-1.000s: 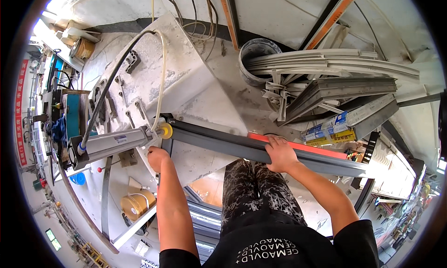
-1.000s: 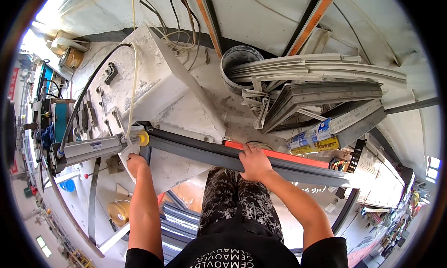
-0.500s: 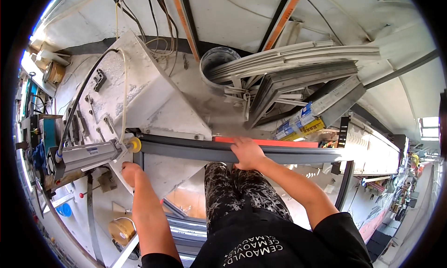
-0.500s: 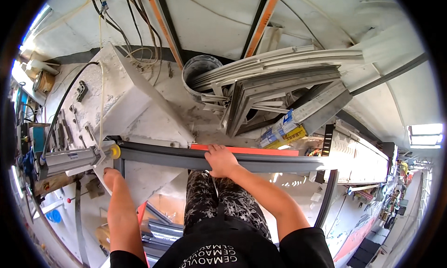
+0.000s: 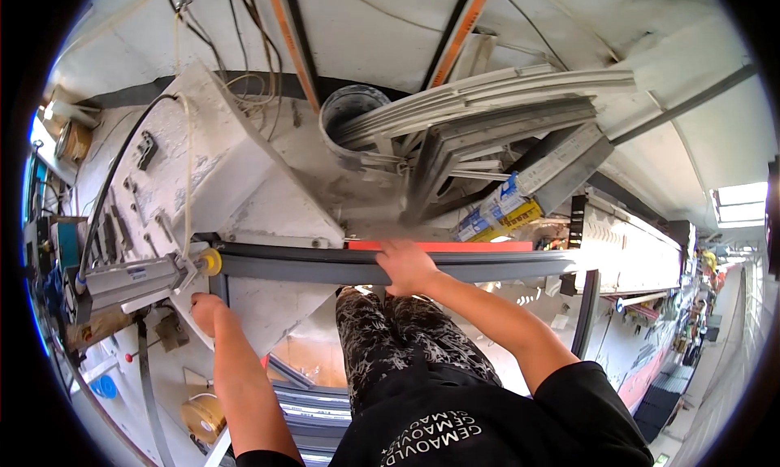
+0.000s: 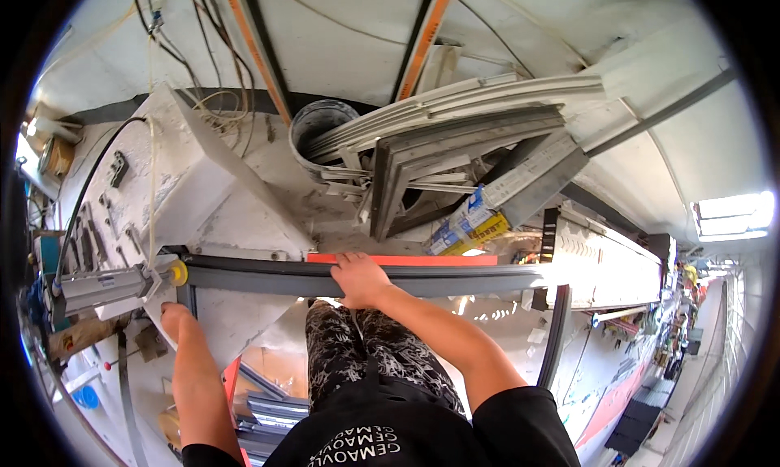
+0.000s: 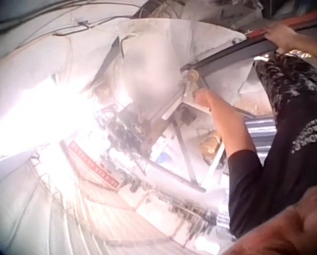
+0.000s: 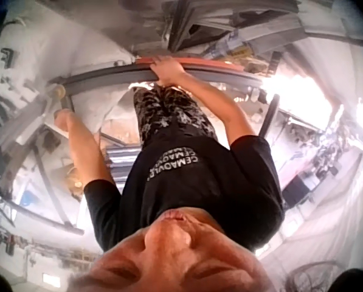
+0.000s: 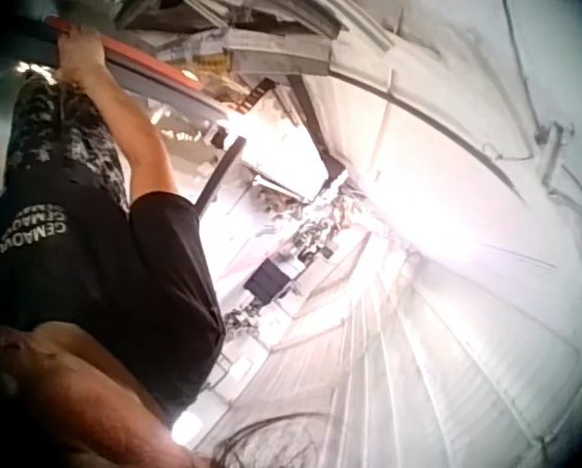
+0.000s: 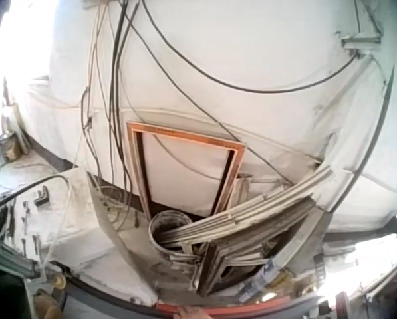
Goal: The person positions the corners of a metal frame into a corner welding machine one by one, joining each corner to form a rectangular frame, and carries the assembled frame away.
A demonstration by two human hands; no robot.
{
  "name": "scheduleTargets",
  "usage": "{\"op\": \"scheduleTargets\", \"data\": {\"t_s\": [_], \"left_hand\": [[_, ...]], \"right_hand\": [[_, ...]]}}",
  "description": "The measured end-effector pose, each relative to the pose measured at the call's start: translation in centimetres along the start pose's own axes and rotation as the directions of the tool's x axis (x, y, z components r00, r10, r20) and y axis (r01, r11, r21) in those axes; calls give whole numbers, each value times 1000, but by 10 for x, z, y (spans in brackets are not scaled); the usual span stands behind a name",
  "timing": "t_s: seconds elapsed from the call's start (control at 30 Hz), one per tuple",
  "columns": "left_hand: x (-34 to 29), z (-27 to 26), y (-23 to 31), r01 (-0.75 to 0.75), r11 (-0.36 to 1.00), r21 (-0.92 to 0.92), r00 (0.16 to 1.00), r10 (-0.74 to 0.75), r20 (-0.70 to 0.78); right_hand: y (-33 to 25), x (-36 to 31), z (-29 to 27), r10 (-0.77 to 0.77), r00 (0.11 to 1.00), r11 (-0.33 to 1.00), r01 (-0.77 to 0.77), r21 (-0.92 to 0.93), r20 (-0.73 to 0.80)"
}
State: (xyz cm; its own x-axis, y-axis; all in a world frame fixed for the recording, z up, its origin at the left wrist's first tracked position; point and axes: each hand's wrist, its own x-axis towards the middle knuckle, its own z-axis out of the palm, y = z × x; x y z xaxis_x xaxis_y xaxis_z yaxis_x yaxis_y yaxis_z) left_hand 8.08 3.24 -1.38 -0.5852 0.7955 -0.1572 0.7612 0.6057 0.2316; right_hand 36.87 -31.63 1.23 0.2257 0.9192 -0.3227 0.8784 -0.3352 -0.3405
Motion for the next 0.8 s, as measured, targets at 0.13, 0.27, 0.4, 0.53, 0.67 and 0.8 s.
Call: {"op": "scheduleTargets", "data": {"t_s": [0.13, 0.27, 0.4, 0.53, 0.67, 0.8], "left_hand": [[9, 7, -6, -24, 1000, -7, 1000, 24, -9], [23, 15, -11, 8, 1000, 5, 1000, -7, -26], [16, 14, -6, 27, 998, -63, 999, -26, 18], [24, 17, -10, 35, 998, -47, 999, -36, -11], [21, 18, -9, 30, 998, -55, 999, -32, -26], [19, 17, -8, 19, 1000, 19, 999, -18, -37]], "right_hand": [[-4, 2, -12, 9, 997, 1000, -10, 13, 76], [-5, 3, -14, 19, 990, 1000, -19, 0, 139], [-1, 0, -5, 12, 998, 1000, -10, -24, 67], [-2, 1, -6, 14, 996, 1000, -13, -21, 93], [-3, 1, -8, 19, 995, 1000, -17, -26, 102], [-3, 1, -8, 25, 996, 999, -23, -32, 91]]}}
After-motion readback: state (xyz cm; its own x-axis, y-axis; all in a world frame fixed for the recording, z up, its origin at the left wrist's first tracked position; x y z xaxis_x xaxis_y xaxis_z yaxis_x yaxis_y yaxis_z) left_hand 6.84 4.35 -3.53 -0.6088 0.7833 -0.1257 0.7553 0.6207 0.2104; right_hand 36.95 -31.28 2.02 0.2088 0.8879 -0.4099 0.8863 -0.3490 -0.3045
